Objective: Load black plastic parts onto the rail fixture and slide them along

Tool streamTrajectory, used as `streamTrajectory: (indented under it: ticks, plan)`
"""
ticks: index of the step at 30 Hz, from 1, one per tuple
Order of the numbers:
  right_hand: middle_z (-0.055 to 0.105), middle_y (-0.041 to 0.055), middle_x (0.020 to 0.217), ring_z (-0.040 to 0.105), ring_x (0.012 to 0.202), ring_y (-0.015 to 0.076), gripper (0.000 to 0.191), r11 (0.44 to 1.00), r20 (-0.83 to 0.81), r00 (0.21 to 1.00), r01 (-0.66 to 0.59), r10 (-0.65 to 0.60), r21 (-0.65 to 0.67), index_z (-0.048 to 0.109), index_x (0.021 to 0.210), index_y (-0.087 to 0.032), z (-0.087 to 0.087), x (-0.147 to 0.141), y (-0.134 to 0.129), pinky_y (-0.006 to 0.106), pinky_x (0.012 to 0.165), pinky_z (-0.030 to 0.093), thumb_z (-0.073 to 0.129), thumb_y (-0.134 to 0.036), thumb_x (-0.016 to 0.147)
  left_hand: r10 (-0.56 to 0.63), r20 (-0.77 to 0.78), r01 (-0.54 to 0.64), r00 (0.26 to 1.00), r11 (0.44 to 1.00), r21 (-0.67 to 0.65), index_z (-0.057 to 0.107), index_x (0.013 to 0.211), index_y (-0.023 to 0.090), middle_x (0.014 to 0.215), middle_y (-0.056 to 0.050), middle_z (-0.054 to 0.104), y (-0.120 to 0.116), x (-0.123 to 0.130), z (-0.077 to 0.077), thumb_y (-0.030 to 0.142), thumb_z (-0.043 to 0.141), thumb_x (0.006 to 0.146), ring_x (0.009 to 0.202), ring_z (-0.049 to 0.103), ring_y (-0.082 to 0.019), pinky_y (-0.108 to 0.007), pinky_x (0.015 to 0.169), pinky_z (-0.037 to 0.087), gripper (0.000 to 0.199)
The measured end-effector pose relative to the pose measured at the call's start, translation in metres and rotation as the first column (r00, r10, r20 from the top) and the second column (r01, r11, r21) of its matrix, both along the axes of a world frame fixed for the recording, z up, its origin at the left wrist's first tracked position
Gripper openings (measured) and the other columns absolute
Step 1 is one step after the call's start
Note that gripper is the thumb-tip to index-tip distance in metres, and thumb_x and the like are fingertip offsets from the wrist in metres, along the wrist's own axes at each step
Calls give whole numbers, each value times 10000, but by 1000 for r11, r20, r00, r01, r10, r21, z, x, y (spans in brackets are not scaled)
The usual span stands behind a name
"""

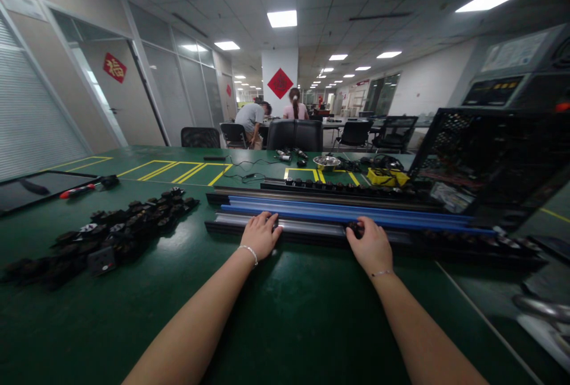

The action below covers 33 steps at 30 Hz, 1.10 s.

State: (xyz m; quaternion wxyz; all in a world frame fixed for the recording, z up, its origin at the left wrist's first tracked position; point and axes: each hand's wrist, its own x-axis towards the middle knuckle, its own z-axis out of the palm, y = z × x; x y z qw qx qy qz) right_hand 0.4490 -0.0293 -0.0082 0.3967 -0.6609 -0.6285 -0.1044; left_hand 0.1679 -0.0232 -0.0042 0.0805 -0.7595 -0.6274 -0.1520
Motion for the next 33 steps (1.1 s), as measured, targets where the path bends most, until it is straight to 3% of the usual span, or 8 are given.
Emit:
streamTrajectory:
  ticks: [7, 16, 33]
  plan:
    - [585, 65, 882, 537, 807, 198, 288, 998, -75, 995, -65, 65, -9, 497, 966, -192, -2, -3, 1, 351, 762, 415, 501, -357, 731, 4, 3, -4, 1000, 1000, -4, 410, 1286, 253, 1325, -44, 446, -1, 0, 1, 484, 211, 880, 1236, 369, -194, -375, 1042, 260, 508]
    - [592, 55, 855, 544, 813, 198, 258, 988, -57, 986, -157, 156, -8, 517, 956, -195, -5, -8, 2, 331, 724, 437, 492, -336, 741, -3, 18, 3, 1000, 1000, 11, 424, 1272, 242, 1306, -48, 461, -2, 1, 1, 472, 250, 879, 1213, 392, -188, -372, 1030, 274, 488]
    - [640, 64, 910, 587, 800, 186, 301, 963, 35, 963, -266, 268, -48, 523, 1039, -182, -1, -18, -3, 382, 864, 407, 448, -261, 758, 9, 2, -9, 1000, 1000, 17, 422, 1276, 257, 1313, -44, 451, -2, 1, 1, 467, 244, 881, 1200, 403, -190, -374, 1024, 278, 481]
